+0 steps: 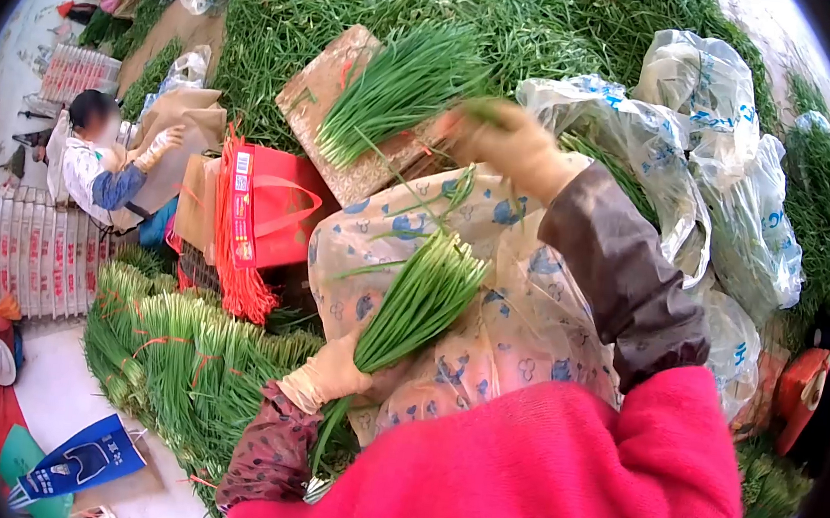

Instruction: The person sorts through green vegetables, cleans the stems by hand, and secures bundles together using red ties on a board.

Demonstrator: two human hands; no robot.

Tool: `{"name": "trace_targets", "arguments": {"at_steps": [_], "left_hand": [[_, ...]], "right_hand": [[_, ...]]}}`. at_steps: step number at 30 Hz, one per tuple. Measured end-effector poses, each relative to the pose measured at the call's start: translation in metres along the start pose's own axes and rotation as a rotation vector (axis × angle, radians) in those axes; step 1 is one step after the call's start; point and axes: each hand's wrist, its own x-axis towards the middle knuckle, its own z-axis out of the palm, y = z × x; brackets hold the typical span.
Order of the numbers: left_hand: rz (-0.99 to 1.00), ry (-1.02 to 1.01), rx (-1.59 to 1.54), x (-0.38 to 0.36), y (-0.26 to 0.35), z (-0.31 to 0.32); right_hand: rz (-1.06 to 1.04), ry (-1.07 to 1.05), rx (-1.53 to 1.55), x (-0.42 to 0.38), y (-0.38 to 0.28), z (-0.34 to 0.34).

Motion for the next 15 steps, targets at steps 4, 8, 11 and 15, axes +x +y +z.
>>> {"name": "trace_targets", "arguments": {"at_steps": [4,8,11,15], "left_hand": [[-0.190,0.077,0.401,0.008,0.022,-0.008],[-0.074,0.058,0.964,0.008,0.006,-0.008],[-0.119,0.209,0.959,0.000,0.029,-0.004],[-0.139,0.261,1.095,-0.007,0.014,-0.008]], "right_hand": [[-0.282,-0.885,-0.636,-0.038,-0.040,0.077],[-0.590,-0.960,-0.944,-0.052,-0.004,0.107],[-0.458,-0.834,-1.111,-0.043,0.016,0.086],[-0.298,-0.835,-1.153,-0.032,0.061,0.046]]}}
